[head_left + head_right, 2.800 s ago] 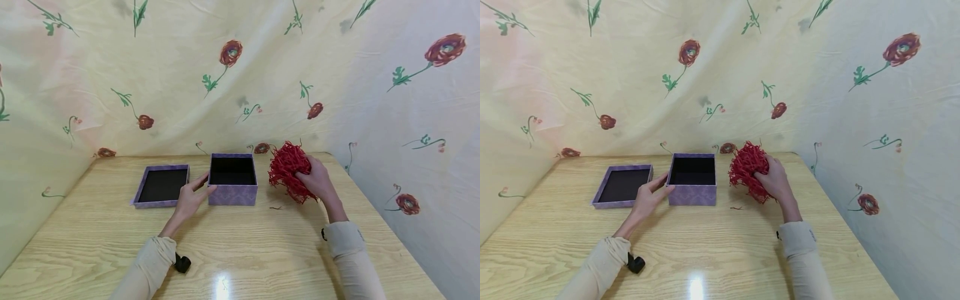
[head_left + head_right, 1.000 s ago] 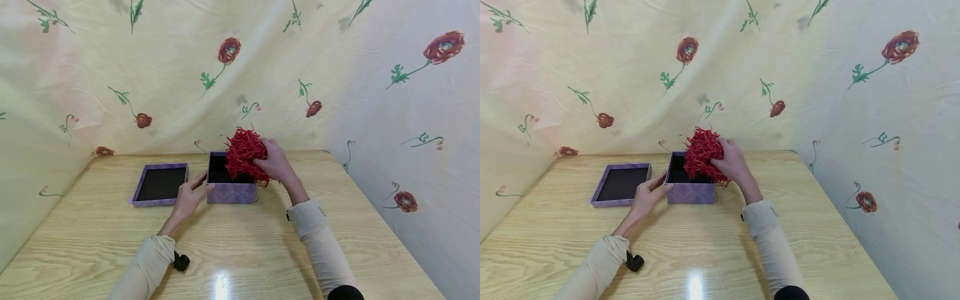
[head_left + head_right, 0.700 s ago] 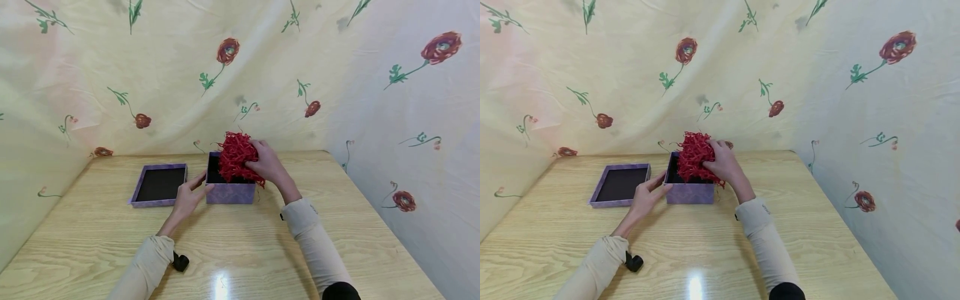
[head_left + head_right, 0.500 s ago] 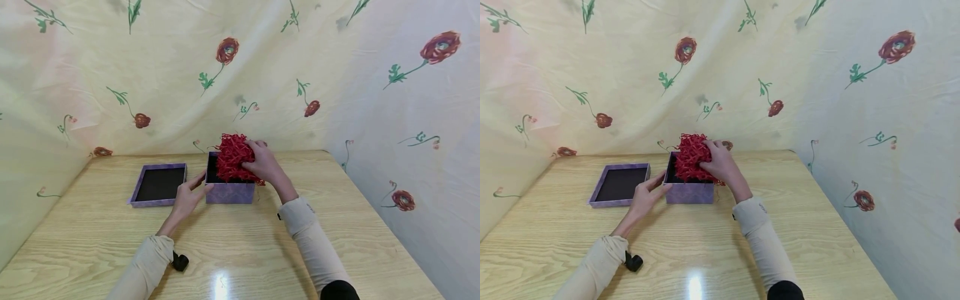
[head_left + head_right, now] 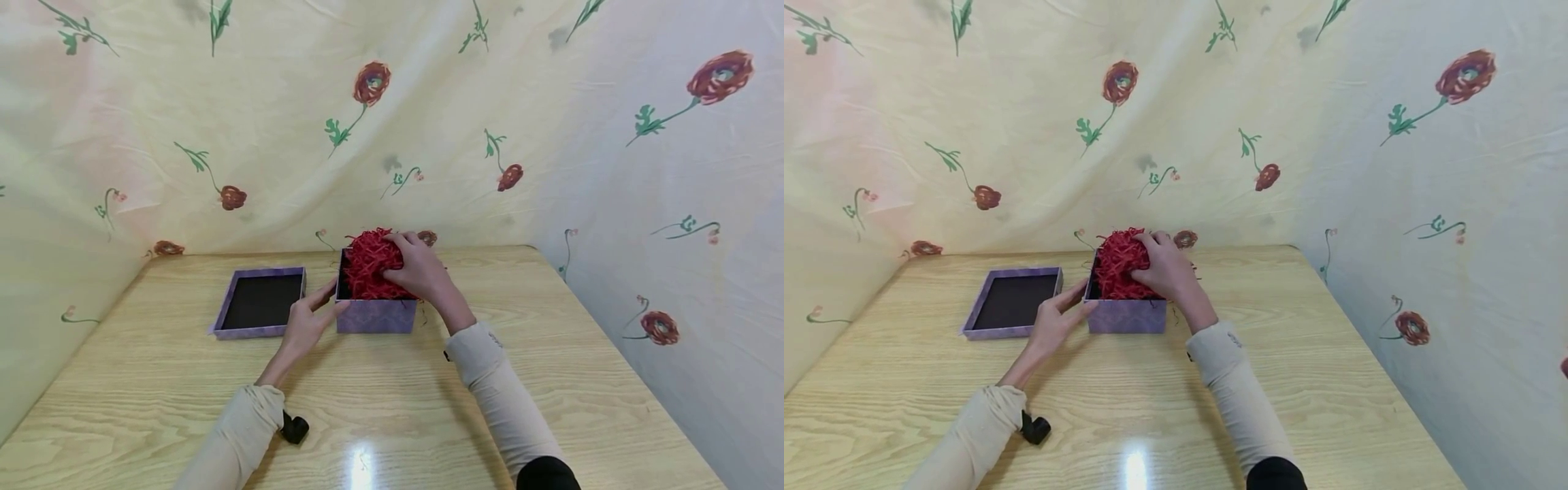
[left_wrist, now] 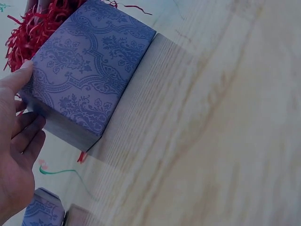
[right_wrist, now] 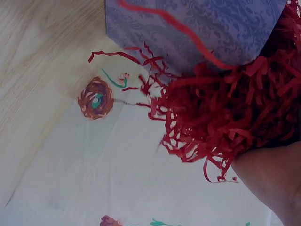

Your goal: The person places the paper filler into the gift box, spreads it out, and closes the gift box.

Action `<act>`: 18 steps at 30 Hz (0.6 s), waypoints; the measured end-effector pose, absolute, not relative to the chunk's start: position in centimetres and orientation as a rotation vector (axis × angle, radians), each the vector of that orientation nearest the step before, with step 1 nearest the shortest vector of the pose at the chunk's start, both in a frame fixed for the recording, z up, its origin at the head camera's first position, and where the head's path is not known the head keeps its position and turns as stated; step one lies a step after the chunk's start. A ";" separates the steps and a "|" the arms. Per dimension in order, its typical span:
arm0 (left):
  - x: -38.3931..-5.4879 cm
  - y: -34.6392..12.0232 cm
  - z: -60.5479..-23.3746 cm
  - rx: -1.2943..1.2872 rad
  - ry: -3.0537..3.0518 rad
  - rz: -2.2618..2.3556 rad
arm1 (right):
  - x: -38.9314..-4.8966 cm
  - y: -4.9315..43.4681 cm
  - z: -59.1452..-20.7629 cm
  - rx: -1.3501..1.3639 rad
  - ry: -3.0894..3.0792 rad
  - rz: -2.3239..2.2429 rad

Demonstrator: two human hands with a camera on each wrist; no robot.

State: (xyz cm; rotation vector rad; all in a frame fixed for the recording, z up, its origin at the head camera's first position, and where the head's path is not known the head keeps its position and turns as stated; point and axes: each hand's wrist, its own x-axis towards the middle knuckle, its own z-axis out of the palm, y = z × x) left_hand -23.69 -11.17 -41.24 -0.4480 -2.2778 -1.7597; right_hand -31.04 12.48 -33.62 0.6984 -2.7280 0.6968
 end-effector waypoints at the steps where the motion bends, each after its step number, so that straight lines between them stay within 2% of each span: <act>1: -23.7 -11.2 -41.3 -0.457 -2.278 -1.749 | -31.0 12.4 -33.6 0.701 -2.728 0.677; 7: -24.0 -11.2 -41.4 -0.459 -2.274 -1.738 | -30.9 11.6 -33.8 0.730 -2.720 0.592; 18: -26.2 -11.8 -44.4 -0.468 -2.244 -1.728 | -31.0 10.3 -34.5 0.837 -2.700 0.525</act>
